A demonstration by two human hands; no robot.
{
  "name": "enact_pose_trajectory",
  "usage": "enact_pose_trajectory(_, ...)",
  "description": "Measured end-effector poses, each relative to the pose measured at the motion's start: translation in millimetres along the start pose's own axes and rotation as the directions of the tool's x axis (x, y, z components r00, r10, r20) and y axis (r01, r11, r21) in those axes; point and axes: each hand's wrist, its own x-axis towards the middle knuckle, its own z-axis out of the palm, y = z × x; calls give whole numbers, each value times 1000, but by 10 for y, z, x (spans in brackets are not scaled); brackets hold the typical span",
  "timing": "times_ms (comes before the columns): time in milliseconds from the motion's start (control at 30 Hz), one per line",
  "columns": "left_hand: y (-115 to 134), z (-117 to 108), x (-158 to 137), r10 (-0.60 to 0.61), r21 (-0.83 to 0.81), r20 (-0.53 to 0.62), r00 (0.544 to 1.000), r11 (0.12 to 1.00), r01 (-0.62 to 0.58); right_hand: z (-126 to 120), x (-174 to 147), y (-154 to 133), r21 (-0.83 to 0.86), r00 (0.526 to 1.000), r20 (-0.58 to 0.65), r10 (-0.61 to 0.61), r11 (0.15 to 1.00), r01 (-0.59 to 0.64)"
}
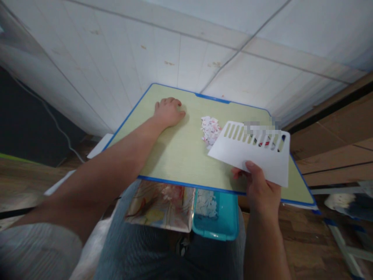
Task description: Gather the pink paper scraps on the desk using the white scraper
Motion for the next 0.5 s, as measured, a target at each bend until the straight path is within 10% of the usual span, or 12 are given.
enact_pose_trajectory(500, 26, -37, -24, 24, 79, 93, 995, 996, -31, -186, -62, 6, -324, 996, 88, 35, 946, -5)
